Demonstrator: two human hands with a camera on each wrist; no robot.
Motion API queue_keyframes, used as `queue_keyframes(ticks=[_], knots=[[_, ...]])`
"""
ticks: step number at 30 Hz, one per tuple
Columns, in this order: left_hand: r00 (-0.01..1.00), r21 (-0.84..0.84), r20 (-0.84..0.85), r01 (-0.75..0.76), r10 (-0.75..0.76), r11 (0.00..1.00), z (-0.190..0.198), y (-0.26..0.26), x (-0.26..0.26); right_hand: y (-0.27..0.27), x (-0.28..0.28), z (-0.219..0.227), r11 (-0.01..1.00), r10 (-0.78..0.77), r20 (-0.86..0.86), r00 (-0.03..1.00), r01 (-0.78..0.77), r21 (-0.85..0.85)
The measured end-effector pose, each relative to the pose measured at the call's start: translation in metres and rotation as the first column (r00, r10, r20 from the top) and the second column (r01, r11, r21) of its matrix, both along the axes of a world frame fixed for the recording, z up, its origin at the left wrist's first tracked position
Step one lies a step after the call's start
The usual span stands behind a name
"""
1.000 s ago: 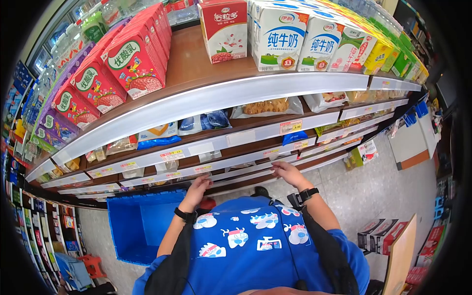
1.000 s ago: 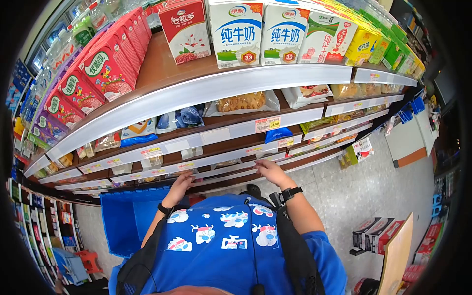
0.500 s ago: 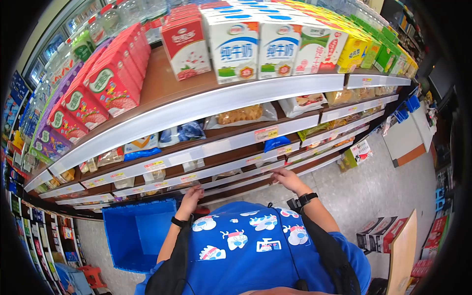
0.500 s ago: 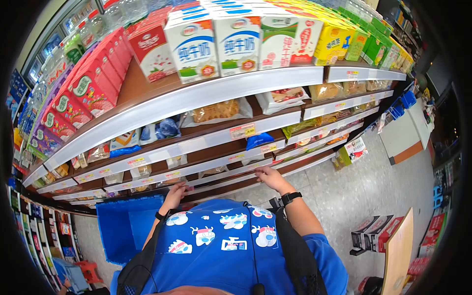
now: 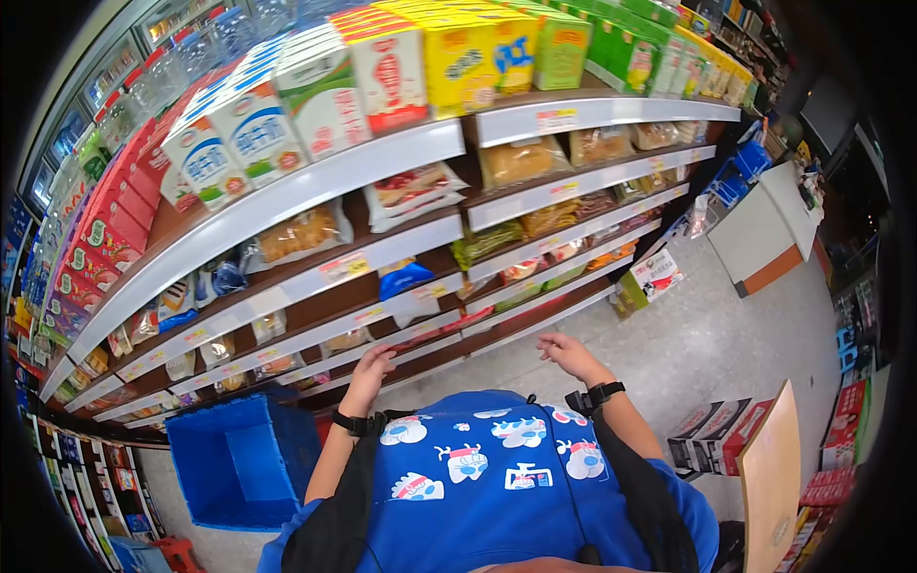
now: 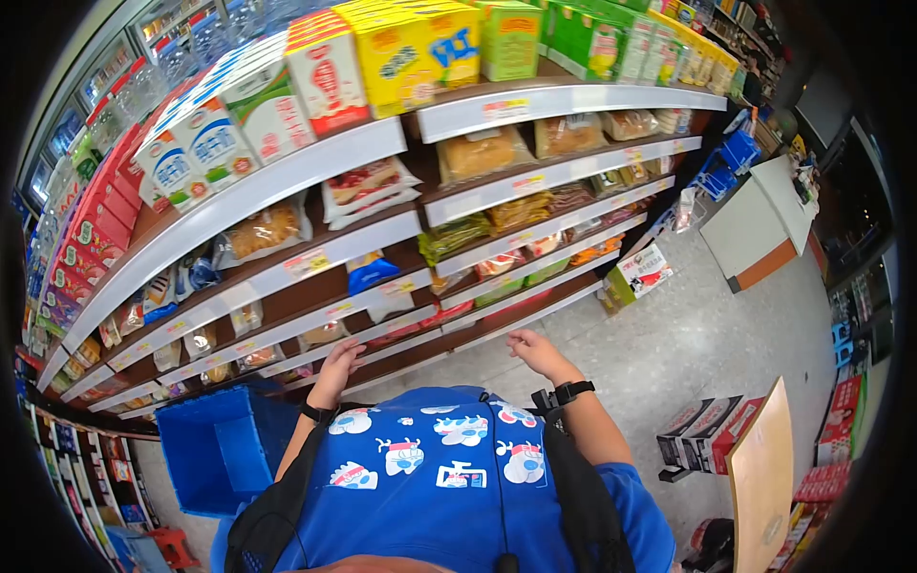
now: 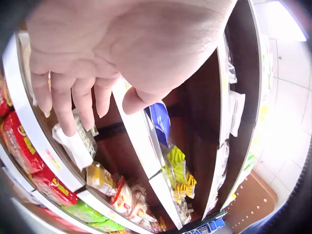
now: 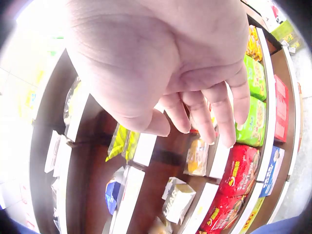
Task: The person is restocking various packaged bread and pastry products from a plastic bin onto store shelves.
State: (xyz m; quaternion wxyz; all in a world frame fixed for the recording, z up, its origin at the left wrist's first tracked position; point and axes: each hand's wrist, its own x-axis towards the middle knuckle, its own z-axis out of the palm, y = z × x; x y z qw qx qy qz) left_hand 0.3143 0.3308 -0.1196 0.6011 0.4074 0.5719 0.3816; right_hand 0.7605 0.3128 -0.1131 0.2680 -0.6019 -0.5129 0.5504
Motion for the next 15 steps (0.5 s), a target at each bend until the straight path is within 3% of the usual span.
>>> queue_keyframes(ticks=[8, 11, 15], knots=[[0.993, -0.051, -0.024, 0.111, -0.112, 0.993, -0.024, -0.018, 0.117, -0.054, 0.124, -0.007, 0.999, -0.031, 0.060, 0.998, 0.032, -0.019], [0.993, -0.050, 0.027, 0.117, -0.115, 0.992, -0.024, -0.020, 0.146, -0.074, 0.155, -0.009, 1.000, -0.024, 0.058, 0.998, 0.024, -0.003], [0.990, -0.075, 0.004, 0.141, -0.141, 0.987, -0.010, -0.014, 0.174, -0.093, 0.182, -0.010, 0.991, -0.134, 0.052, 0.990, 0.134, 0.004]])
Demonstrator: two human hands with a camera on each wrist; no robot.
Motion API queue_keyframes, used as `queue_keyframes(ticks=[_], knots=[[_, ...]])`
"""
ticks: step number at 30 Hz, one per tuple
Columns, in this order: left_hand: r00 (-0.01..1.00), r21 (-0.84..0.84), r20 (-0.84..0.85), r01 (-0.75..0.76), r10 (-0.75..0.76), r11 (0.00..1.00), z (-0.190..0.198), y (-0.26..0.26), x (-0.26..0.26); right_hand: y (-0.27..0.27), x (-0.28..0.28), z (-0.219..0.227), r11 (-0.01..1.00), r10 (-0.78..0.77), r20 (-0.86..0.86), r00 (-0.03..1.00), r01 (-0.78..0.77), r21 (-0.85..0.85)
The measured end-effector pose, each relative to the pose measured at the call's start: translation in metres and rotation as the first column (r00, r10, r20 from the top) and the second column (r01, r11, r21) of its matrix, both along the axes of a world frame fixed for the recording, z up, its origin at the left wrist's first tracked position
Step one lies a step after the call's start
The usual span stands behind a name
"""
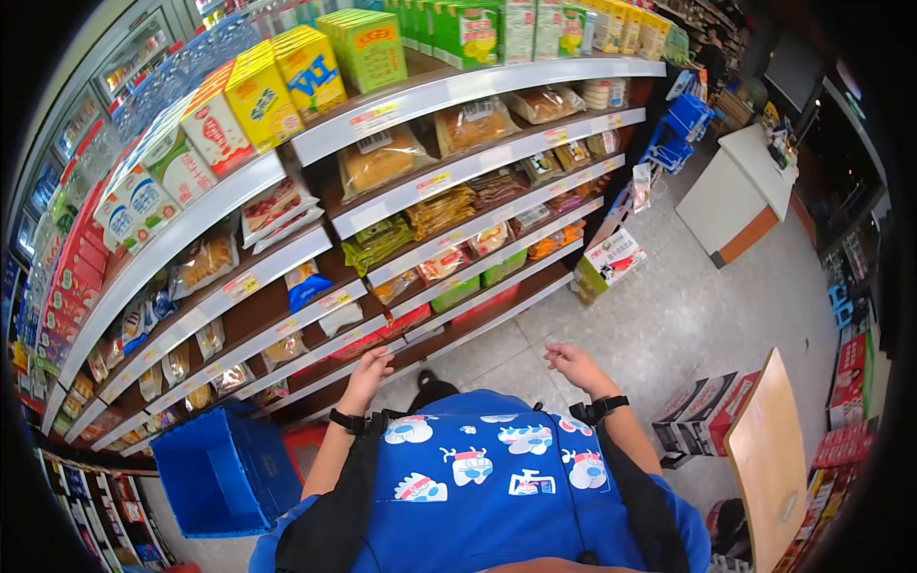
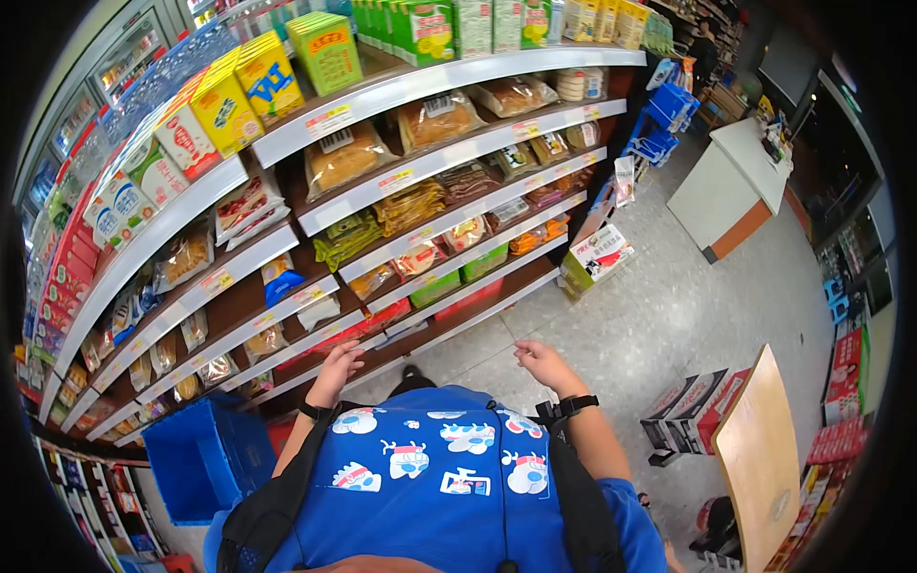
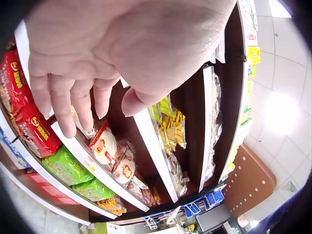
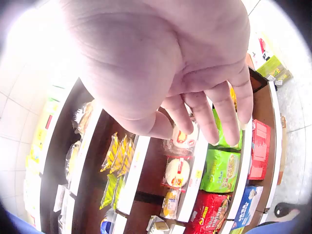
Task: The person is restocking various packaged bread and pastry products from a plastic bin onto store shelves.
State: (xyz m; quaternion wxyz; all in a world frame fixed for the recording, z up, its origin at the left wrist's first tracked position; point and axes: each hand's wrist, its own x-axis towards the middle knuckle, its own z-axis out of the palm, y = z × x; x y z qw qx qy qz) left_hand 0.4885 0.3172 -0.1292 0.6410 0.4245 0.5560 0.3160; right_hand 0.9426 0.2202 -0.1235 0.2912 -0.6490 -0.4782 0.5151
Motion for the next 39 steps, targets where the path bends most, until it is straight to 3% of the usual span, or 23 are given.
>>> queue_keyframes(ticks=[3, 10, 13, 15, 17, 21, 25, 31, 32, 34, 37, 39], knots=[[0.998, -0.010, -0.042, 0.047, -0.047, 0.999, 0.009, 0.014, 0.016, -0.008, 0.014, -0.015, 0.999, -0.046, -0.037, 0.998, 0.047, 0.027], [0.981, -0.061, -0.072, 0.176, -0.180, 0.982, -0.011, 0.057, 0.067, -0.028, 0.037, -0.022, 0.997, -0.080, 0.014, 0.997, 0.080, 0.022], [0.979, -0.084, -0.019, 0.202, -0.204, 0.976, -0.015, 0.075, 0.111, -0.030, 0.055, -0.022, 0.994, -0.110, 0.067, 0.992, 0.111, -0.010], [0.950, -0.095, -0.081, 0.293, -0.300, 0.951, -0.008, 0.087, 0.146, -0.026, 0.073, -0.020, 0.993, -0.118, 0.079, 0.990, 0.118, 0.001], [0.928, -0.109, -0.043, 0.363, -0.370, 0.925, -0.031, 0.105, 0.174, -0.025, 0.090, -0.023, 0.991, -0.128, 0.071, 0.989, 0.131, -0.040], [0.890, -0.082, -0.002, 0.455, -0.457, 0.887, -0.024, 0.141, 0.238, 0.001, 0.132, -0.020, 0.975, -0.224, 0.086, 0.971, 0.224, 0.003], [0.841, -0.082, 0.009, 0.539, -0.540, 0.838, -0.020, 0.185, 0.296, 0.036, 0.178, -0.010, 0.975, -0.222, 0.141, 0.965, 0.224, 0.006], [0.799, -0.088, -0.035, 0.596, -0.600, 0.798, -0.009, 0.243, 0.366, 0.075, 0.228, -0.015, 0.959, -0.282, 0.139, 0.949, 0.277, 0.052], [0.760, -0.027, -0.063, 0.647, -0.647, 0.762, -0.010, 0.250, 0.379, 0.077, 0.236, -0.015, 0.956, -0.294, 0.131, 0.947, 0.289, 0.061], [0.699, 0.022, -0.110, 0.713, -0.707, 0.701, -0.016, 0.261, 0.393, 0.079, 0.243, -0.023, 0.949, -0.313, 0.110, 0.943, 0.306, 0.074], [0.693, 0.133, -0.089, 0.720, -0.716, 0.681, -0.023, 0.276, 0.409, 0.084, 0.257, -0.027, 0.951, -0.308, 0.115, 0.944, 0.303, 0.063], [0.683, 0.116, -0.098, 0.730, -0.724, 0.673, -0.025, 0.280, 0.404, 0.089, 0.260, -0.032, 0.950, -0.313, 0.091, 0.945, 0.310, 0.044]])
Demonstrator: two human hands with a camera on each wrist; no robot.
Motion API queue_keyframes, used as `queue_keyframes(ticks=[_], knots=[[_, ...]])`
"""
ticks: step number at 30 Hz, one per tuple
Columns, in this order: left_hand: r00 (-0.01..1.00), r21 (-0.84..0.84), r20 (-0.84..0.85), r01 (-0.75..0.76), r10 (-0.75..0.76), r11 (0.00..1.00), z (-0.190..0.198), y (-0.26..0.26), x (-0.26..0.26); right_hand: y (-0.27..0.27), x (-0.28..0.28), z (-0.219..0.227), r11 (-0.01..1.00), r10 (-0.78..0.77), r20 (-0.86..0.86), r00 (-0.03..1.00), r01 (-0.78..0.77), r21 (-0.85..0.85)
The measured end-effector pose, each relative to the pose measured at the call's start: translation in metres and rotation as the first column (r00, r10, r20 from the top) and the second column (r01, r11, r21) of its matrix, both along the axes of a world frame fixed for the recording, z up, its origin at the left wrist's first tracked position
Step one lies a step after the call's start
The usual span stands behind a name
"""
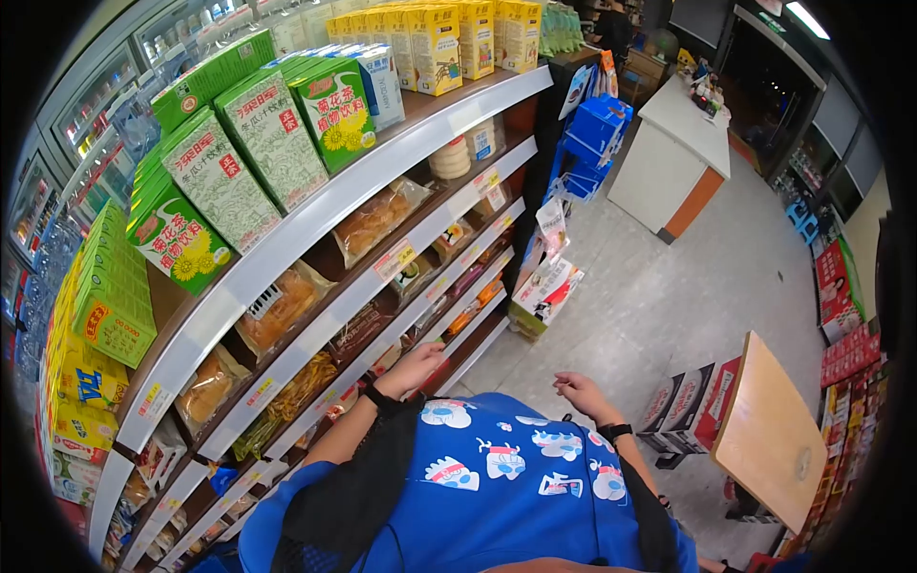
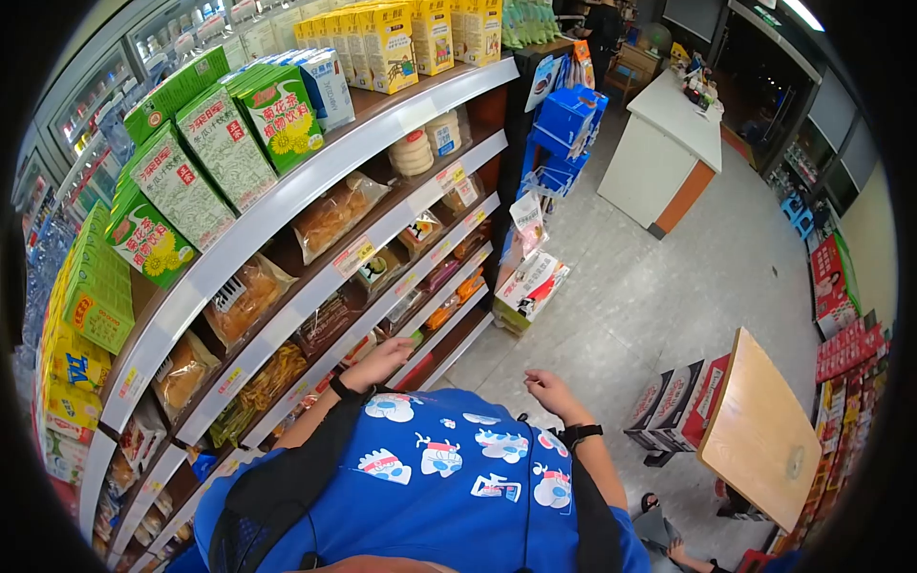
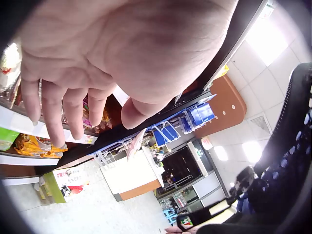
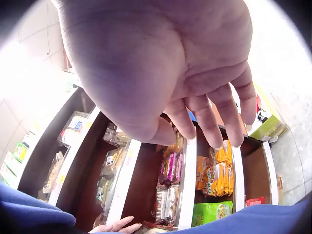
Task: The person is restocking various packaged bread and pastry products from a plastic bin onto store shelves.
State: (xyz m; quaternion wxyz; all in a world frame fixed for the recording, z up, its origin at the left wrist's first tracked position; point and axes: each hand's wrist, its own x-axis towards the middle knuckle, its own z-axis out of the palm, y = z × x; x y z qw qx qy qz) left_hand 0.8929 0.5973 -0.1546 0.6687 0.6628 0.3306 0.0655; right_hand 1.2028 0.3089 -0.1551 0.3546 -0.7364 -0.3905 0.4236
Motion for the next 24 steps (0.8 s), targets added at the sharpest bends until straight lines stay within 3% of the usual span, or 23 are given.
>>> queue_keyframes(ticks=[3, 5, 7, 10, 12, 13, 16, 20, 21, 24], knots=[[0.999, 0.018, 0.037, -0.027, 0.026, 0.999, 0.002, 0.001, -0.013, 0.017, 0.009, -0.003, 0.999, 0.025, -0.020, 0.999, -0.025, -0.020], [0.998, 0.030, -0.031, -0.054, 0.055, 0.998, 0.012, -0.002, -0.027, 0.034, 0.016, 0.004, 0.998, 0.057, -0.025, 0.998, -0.058, -0.028], [0.993, 0.027, 0.003, -0.122, 0.122, 0.992, -0.002, -0.002, -0.044, 0.053, 0.025, 0.004, 0.994, 0.103, -0.033, 0.994, -0.104, -0.042], [0.980, 0.055, 0.015, -0.199, 0.199, 0.978, 0.002, -0.009, -0.064, 0.092, 0.043, -0.003, 0.982, 0.186, 0.039, 0.982, -0.185, -0.030], [0.928, -0.153, 0.039, -0.360, 0.370, 0.920, 0.022, -0.023, -0.071, 0.120, 0.054, -0.006, 0.954, 0.292, 0.102, 0.951, -0.297, 0.033], [0.911, -0.165, -0.066, -0.412, 0.406, 0.896, 0.046, -0.031, -0.069, 0.134, 0.055, 0.001, 0.949, 0.306, 0.081, 0.949, -0.311, 0.058], [0.889, -0.194, 0.015, -0.447, 0.458, 0.873, 0.037, -0.041, -0.075, 0.172, 0.061, 0.018, 0.902, 0.409, 0.151, 0.900, -0.423, 0.081], [0.825, -0.197, 0.069, -0.540, 0.561, 0.818, 0.033, -0.054, -0.057, 0.208, 0.069, 0.064, 0.851, 0.519, 0.048, 0.854, -0.521, 0.065], [0.832, -0.202, -0.036, -0.548, 0.553, 0.812, 0.039, -0.052, -0.050, 0.220, 0.079, 0.062, 0.819, 0.561, 0.034, 0.827, -0.560, 0.124], [0.800, -0.196, -0.021, -0.591, 0.600, 0.782, 0.051, -0.050, -0.016, 0.248, 0.114, 0.075, 0.789, 0.582, 0.135, 0.802, -0.597, 0.148]])
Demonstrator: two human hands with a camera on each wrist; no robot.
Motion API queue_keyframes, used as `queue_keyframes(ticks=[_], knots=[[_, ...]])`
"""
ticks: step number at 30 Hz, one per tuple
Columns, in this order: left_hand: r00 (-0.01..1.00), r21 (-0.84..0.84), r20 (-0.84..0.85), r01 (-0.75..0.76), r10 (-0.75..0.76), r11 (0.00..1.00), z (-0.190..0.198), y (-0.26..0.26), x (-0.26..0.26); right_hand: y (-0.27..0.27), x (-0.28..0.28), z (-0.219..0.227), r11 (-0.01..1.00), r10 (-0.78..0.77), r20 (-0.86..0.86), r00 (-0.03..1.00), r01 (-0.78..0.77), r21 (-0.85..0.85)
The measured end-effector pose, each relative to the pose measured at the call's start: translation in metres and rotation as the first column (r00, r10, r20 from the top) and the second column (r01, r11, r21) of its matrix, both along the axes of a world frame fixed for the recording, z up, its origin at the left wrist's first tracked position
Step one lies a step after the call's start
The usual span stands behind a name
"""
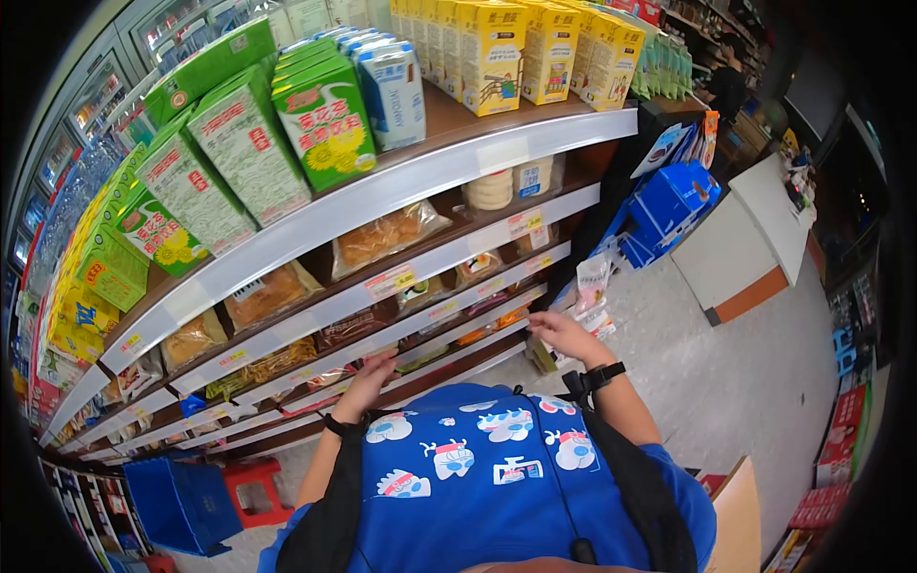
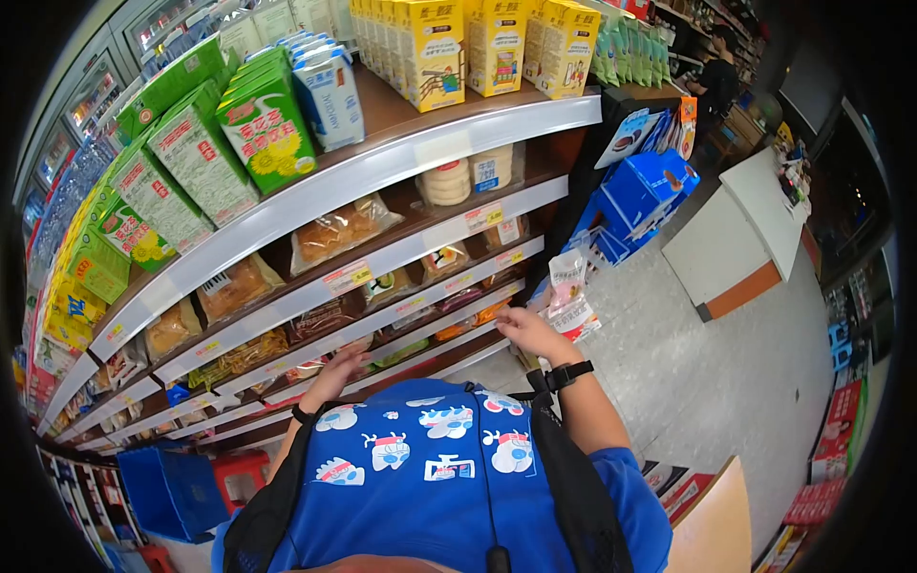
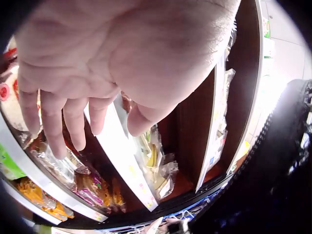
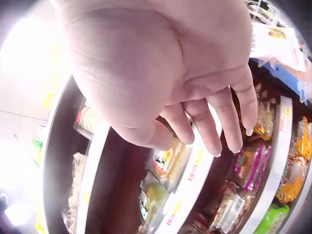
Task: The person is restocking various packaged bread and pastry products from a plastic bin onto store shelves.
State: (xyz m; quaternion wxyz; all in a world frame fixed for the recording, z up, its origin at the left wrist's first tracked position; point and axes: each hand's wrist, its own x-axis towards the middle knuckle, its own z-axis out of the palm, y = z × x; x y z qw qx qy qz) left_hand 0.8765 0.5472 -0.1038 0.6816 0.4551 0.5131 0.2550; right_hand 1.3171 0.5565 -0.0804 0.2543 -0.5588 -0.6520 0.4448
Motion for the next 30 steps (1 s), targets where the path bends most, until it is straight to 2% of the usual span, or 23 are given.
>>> queue_keyframes(ticks=[2, 4, 5, 6, 8, 9, 11, 12, 13, 14, 15, 17, 18, 20, 21, 22, 24, 25, 27, 28, 30], knots=[[0.999, 0.035, 0.047, -0.020, 0.018, 0.999, 0.011, 0.008, 0.025, 0.014, 0.015, 0.036, 1.000, -0.012, -0.058, 0.998, 0.012, -0.006], [0.999, 0.135, -0.053, 0.011, -0.004, 0.991, 0.037, 0.012, 0.053, 0.029, 0.034, 0.057, 0.993, -0.066, -0.300, 0.952, 0.094, 0.078], [0.999, 0.188, 0.033, -0.005, -0.001, 0.982, 0.027, 0.017, 0.062, 0.034, 0.043, 0.074, 0.993, -0.044, -0.335, 0.941, 0.077, 0.087], [0.999, 0.229, 0.040, -0.002, -0.008, 0.973, 0.037, 0.018, 0.074, 0.038, 0.049, 0.091, 0.994, -0.029, -0.332, 0.943, 0.062, 0.088], [0.998, 0.292, 0.047, 0.027, -0.043, 0.956, 0.057, 0.022, 0.102, 0.047, 0.061, 0.119, 0.987, 0.037, -0.502, 0.864, 0.047, 0.153], [0.998, 0.292, 0.049, 0.011, -0.026, 0.956, 0.068, 0.023, 0.116, 0.052, 0.064, 0.129, 0.978, 0.047, -0.490, 0.870, 0.060, 0.200], [0.999, 0.416, 0.001, 0.044, -0.049, 0.908, 0.091, 0.024, 0.145, 0.062, 0.064, 0.139, 0.957, 0.047, -0.520, 0.853, 0.111, 0.268], [0.999, 0.416, 0.001, 0.031, -0.035, 0.909, 0.106, 0.023, 0.159, 0.070, 0.064, 0.139, 0.943, 0.070, -0.525, 0.848, 0.116, 0.312], [1.000, 0.488, 0.023, -0.015, 0.005, 0.872, 0.122, 0.021, 0.172, 0.077, 0.064, 0.141, 0.945, 0.082, -0.525, 0.847, 0.102, 0.312], [0.998, 0.557, 0.046, -0.055, 0.036, 0.829, 0.134, 0.022, 0.183, 0.084, 0.063, 0.142, 0.898, 0.103, -0.441, 0.892, 0.108, 0.427], [0.998, 0.556, 0.044, -0.061, 0.044, 0.829, 0.140, 0.024, 0.192, 0.088, 0.062, 0.143, 0.838, 0.112, -0.353, 0.929, 0.103, 0.536], [0.986, 0.720, 0.036, -0.140, 0.164, 0.680, 0.151, 0.027, 0.207, 0.092, 0.059, 0.147, 0.815, 0.123, -0.374, 0.919, 0.121, 0.566], [0.985, 0.722, 0.036, -0.141, 0.168, 0.677, 0.160, 0.029, 0.215, 0.093, 0.058, 0.150, 0.787, 0.126, -0.393, 0.911, 0.150, 0.598], [0.948, 0.828, -0.013, -0.168, 0.317, 0.536, 0.176, 0.032, 0.227, 0.092, 0.052, 0.160, 0.744, 0.100, -0.342, 0.934, 0.158, 0.649], [0.955, 0.830, 0.018, -0.181, 0.297, 0.528, 0.180, 0.036, 0.231, 0.092, 0.050, 0.164, 0.699, 0.064, -0.288, 0.955, 0.163, 0.696], [0.954, 0.831, 0.021, -0.183, 0.299, 0.525, 0.181, 0.041, 0.234, 0.095, 0.049, 0.167, 0.697, 0.066, -0.287, 0.956, 0.161, 0.699], [0.930, 0.811, 0.060, -0.257, 0.362, 0.525, 0.185, 0.050, 0.239, 0.102, 0.046, 0.172, 0.609, 0.024, -0.206, 0.978, 0.149, 0.779], [0.930, 0.813, 0.063, -0.259, 0.363, 0.522, 0.188, 0.054, 0.240, 0.105, 0.046, 0.173, 0.622, 0.004, -0.182, 0.983, 0.140, 0.771], [0.904, 0.617, 0.268, -0.426, 0.332, 0.661, 0.194, 0.061, 0.244, 0.118, 0.046, 0.167, 0.627, 0.005, -0.190, 0.982, 0.145, 0.766], [0.900, 0.617, 0.277, -0.434, 0.335, 0.656, 0.190, 0.067, 0.244, 0.124, 0.047, 0.164, 0.635, -0.001, -0.206, 0.978, 0.160, 0.756], [0.902, 0.735, 0.267, -0.418, 0.340, 0.534, 0.180, 0.082, 0.245, 0.131, 0.047, 0.164, 0.642, -0.019, -0.183, 0.983, 0.152, 0.751]])
